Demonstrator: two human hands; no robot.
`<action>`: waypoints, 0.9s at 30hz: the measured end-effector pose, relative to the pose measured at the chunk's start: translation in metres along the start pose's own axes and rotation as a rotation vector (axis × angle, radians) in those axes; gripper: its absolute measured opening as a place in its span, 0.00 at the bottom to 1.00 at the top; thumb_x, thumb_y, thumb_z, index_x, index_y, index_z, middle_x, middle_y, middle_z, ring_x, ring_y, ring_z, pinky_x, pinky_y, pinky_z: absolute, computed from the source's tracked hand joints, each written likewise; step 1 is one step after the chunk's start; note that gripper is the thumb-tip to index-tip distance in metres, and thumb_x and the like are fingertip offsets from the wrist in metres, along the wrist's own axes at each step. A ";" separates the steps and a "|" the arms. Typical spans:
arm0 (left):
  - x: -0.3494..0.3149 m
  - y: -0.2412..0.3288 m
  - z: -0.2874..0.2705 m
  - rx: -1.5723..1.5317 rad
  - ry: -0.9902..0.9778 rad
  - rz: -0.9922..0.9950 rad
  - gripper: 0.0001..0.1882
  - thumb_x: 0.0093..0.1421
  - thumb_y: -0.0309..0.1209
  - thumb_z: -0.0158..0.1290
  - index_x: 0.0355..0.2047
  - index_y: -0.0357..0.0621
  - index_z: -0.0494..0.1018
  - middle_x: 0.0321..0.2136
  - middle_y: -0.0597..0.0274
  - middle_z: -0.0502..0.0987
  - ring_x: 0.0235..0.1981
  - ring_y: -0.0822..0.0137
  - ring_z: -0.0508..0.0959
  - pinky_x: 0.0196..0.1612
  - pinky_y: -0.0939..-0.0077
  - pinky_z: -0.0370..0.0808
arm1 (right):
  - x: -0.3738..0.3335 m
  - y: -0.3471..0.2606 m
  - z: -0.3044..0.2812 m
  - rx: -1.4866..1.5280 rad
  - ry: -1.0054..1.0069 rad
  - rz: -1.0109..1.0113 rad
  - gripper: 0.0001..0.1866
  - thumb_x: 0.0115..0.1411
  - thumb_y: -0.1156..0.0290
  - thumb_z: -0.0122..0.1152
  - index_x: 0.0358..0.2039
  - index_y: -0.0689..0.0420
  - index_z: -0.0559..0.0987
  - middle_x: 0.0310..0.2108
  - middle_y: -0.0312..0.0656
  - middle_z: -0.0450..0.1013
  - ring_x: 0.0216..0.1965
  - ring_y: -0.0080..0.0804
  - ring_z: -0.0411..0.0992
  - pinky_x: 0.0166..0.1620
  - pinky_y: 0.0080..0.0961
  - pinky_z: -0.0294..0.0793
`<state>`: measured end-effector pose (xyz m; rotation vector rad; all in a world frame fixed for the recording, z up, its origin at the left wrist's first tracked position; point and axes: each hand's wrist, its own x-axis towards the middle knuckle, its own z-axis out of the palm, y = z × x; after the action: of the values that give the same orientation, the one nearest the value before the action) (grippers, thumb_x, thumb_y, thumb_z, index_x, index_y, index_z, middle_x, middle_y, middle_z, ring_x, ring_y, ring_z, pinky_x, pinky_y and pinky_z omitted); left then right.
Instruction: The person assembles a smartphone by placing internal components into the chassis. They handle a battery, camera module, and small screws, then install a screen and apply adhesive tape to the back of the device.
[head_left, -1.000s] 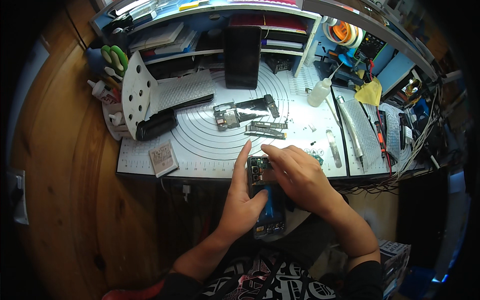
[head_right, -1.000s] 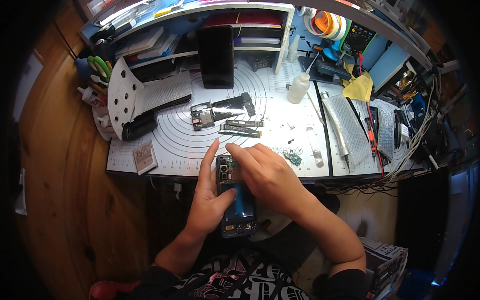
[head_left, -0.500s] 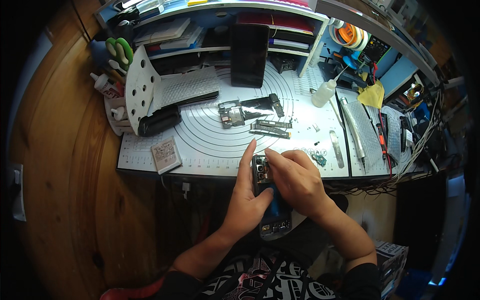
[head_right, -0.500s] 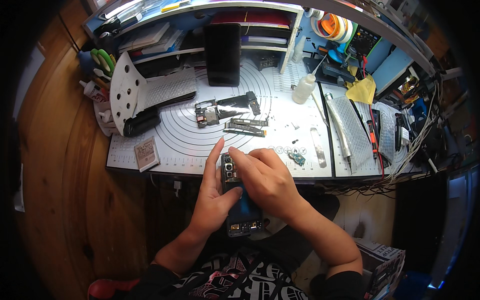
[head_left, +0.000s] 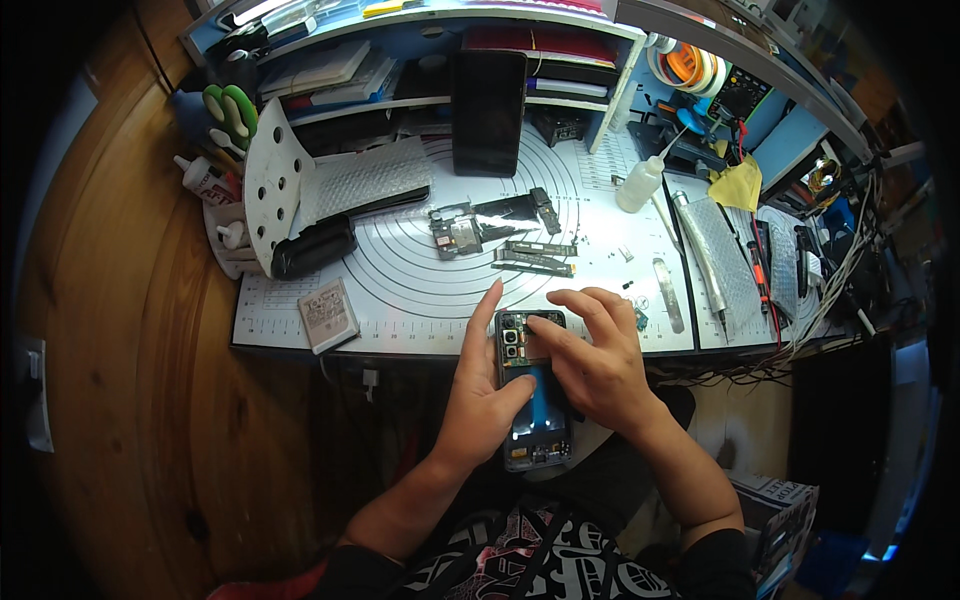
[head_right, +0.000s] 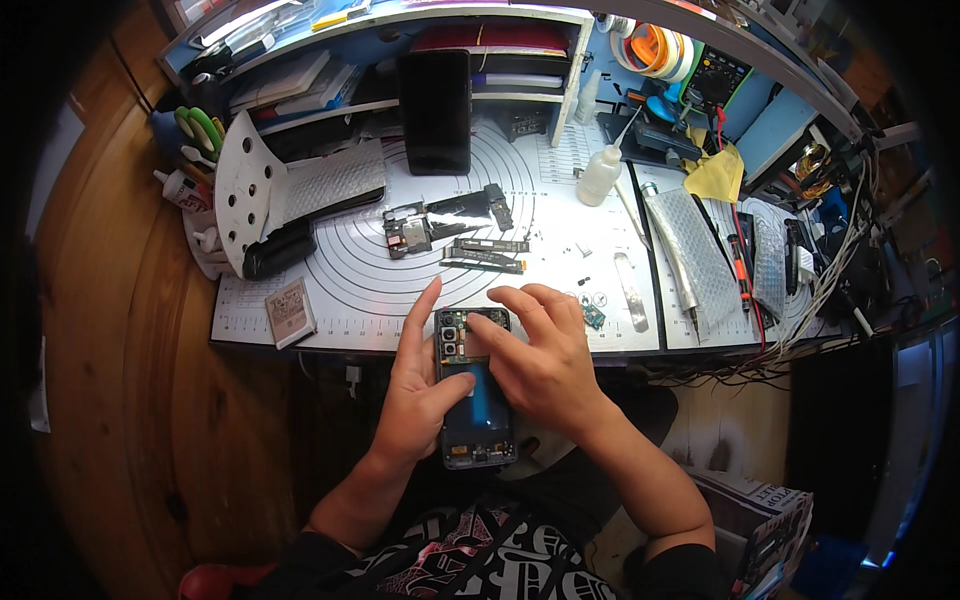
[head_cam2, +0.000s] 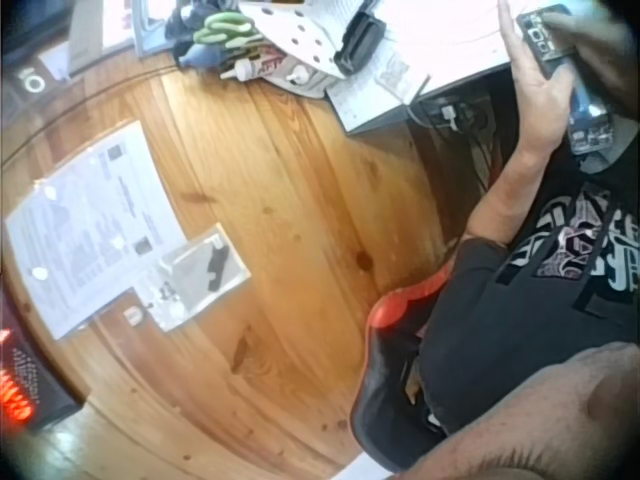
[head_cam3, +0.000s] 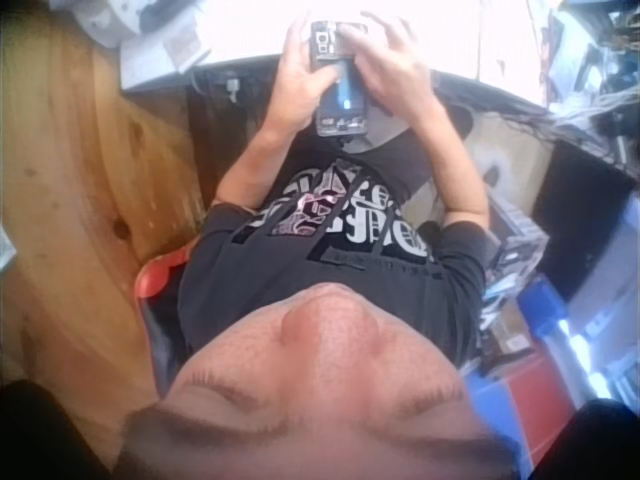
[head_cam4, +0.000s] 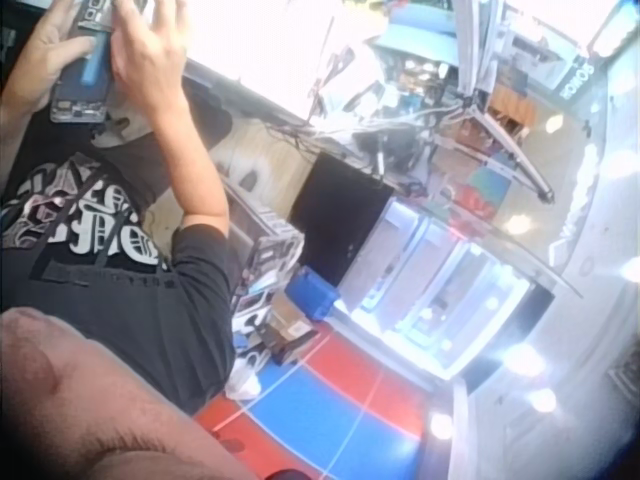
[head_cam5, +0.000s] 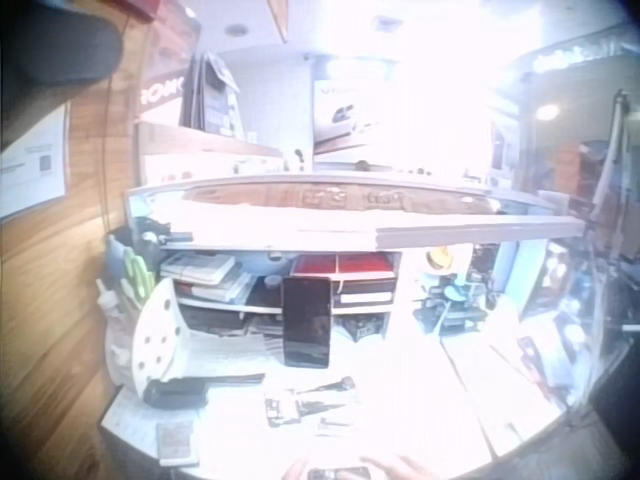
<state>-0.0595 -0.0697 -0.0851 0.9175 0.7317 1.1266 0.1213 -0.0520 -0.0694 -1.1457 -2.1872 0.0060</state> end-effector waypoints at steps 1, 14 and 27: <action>0.000 0.001 -0.001 -0.011 -0.008 -0.010 0.51 0.55 0.09 0.44 0.77 0.48 0.39 0.61 0.47 0.69 0.61 0.64 0.72 0.62 0.70 0.69 | 0.001 0.000 -0.001 0.033 -0.002 0.005 0.25 0.48 0.80 0.64 0.49 0.52 0.83 0.54 0.44 0.74 0.55 0.49 0.69 0.57 0.42 0.68; -0.014 0.080 -0.014 -0.524 -0.359 -0.649 0.58 0.46 0.13 0.49 0.77 0.46 0.37 0.55 0.31 0.72 0.40 0.39 0.84 0.43 0.53 0.85 | -0.014 0.001 -0.057 0.544 -0.092 -0.097 0.28 0.43 0.80 0.71 0.49 0.52 0.82 0.58 0.47 0.71 0.58 0.49 0.69 0.58 0.42 0.72; -0.004 0.054 -0.020 -0.781 -0.647 -0.932 0.58 0.50 0.10 0.51 0.76 0.48 0.32 0.56 0.32 0.67 0.40 0.33 0.84 0.39 0.49 0.88 | -0.020 -0.006 -0.039 0.821 -0.016 -0.112 0.17 0.39 0.81 0.70 0.33 0.52 0.84 0.52 0.46 0.73 0.58 0.49 0.68 0.60 0.42 0.68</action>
<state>-0.1011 -0.0605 -0.0457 0.1572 0.0846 0.1776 0.1469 -0.0816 -0.0483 -0.5488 -1.9382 0.7863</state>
